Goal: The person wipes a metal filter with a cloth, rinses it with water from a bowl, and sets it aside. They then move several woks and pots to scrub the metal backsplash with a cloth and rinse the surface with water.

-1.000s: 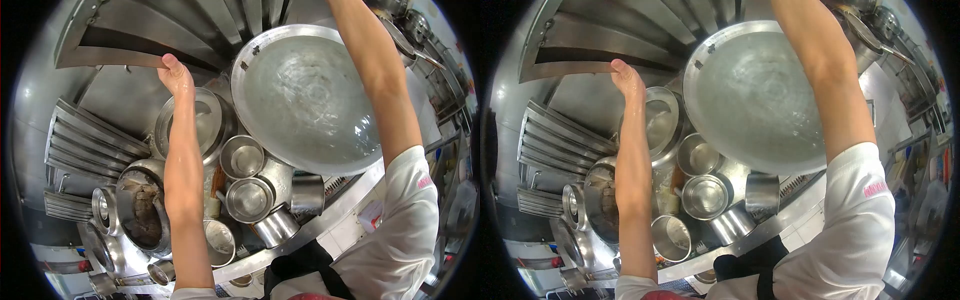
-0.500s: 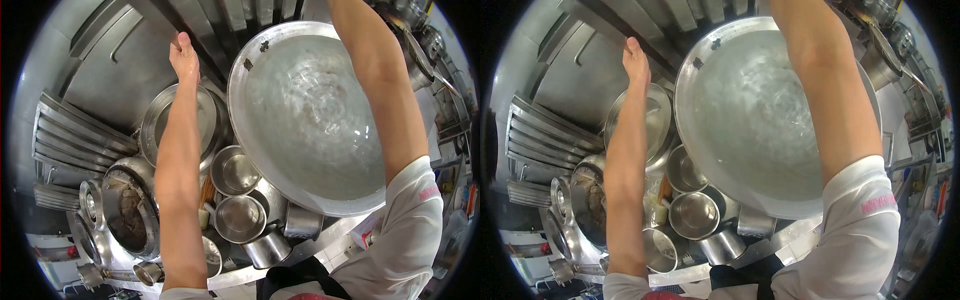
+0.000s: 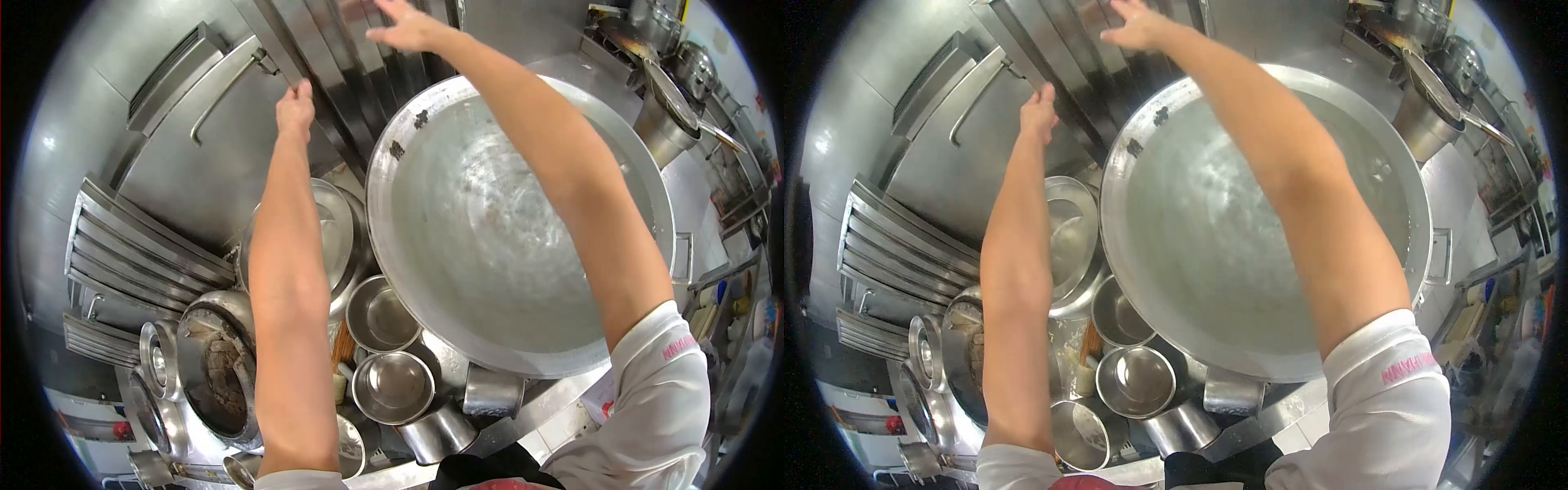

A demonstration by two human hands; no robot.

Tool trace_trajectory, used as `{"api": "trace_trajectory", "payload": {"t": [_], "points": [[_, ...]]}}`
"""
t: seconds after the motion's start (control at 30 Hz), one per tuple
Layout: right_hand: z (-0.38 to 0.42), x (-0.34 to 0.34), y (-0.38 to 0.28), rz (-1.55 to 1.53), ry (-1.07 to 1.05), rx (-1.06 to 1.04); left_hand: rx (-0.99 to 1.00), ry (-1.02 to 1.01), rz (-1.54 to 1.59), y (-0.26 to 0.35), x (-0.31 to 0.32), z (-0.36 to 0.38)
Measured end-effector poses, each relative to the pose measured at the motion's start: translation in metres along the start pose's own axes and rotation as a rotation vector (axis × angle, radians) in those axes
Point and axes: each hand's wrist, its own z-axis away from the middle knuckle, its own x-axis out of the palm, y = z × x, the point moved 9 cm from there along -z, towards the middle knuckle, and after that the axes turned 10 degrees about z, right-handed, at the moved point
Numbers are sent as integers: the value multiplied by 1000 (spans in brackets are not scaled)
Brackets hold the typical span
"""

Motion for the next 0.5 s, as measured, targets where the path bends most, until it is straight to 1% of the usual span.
{"api": "trace_trajectory", "payload": {"t": [0.03,0.07,0.1,0.13,0.17,0.2,0.23,0.3,0.33,0.37,0.43,0.47,0.5], "points": [[4,8,-12,-2,-8,-53,-12,-95,-209,-26,0,-21],[5,22,-11,-10,-4,-60,-28,-187,-419,-40,-1,-31],[9,40,-13,146,41,-88,-32,-173,-428,-35,-11,-19],[9,52,-17,300,90,-121,-68,-293,-562,-40,-13,-1],[9,54,-22,279,86,-125,-113,-419,-700,-43,-18,25],[11,71,-15,292,-133,-32,130,-448,-922,-22,-26,46],[21,90,-5,306,-357,56,112,-446,-935,-22,-48,60],[33,107,15,337,-387,60,484,-526,-1073,2,-70,102],[32,108,21,379,-393,57,369,-558,-1011,17,-92,128],[39,103,25,357,-386,51,246,-601,-947,33,-114,163],[62,88,19,332,-566,19,127,-602,-824,54,-163,221],[75,65,14,334,-600,23,112,-617,-817,57,-191,251],[82,27,5,386,-630,44,99,-627,-803,60,-219,280]]}}
